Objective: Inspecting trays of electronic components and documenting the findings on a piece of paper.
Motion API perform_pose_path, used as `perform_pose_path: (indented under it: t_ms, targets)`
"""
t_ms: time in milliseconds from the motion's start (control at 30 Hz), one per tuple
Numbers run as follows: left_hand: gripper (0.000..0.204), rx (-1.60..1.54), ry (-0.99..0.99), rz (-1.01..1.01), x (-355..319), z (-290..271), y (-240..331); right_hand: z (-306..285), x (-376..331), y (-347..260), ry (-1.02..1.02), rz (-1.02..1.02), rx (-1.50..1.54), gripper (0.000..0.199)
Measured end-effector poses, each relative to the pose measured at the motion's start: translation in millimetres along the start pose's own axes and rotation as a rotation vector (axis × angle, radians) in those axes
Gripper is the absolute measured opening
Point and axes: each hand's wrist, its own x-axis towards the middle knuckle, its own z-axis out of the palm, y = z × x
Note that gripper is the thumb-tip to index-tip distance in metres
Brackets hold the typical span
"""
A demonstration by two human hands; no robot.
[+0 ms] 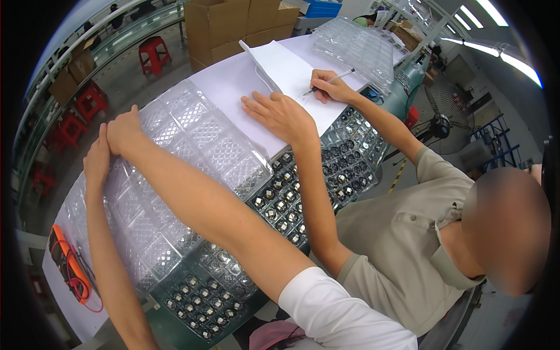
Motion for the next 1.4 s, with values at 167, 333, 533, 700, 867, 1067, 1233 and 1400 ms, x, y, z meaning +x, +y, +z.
perform_pose_path:
  t_ms: [167, 333, 533, 700, 867, 1067, 1233, 1400]
  targets:
    - [0.062, 0.049, -0.017, 0.014, 2, 1, -4, -1, -2, -1, -0.016, -0.005, 0.002, 0.029]
    - [0.062, 0.067, -0.019, 0.015, 2, 1, -3, -5, -2, -2, -0.064, 0.008, -0.013, 0.031]
    - [0.056, 0.117, -0.058, 0.009, 2, 0, -2, -4, -2, -1, -0.054, 0.008, -0.009, 0.029]
    - [0.052, 0.14, -0.059, 0.02, 2, -1, -4, -4, -2, -2, -0.043, 0.008, 0.001, 0.029]
    - [0.051, 0.172, -0.061, 0.023, 2, 0, -3, -3, -1, -1, -0.041, 0.012, 0.007, 0.029]
    - [0.05, 0.158, -0.056, 0.042, 7, 3, -12, -1, 0, -2, -0.018, 0.009, -0.009, 0.028]
    - [0.052, 0.182, -0.043, 0.065, 6, 3, -6, -2, 2, 0, -0.039, 0.014, -0.017, 0.03]
    - [0.072, 0.015, 0.0, 0.009, 2, 2, -4, -3, 0, -2, -0.075, 0.012, -0.03, 0.03]
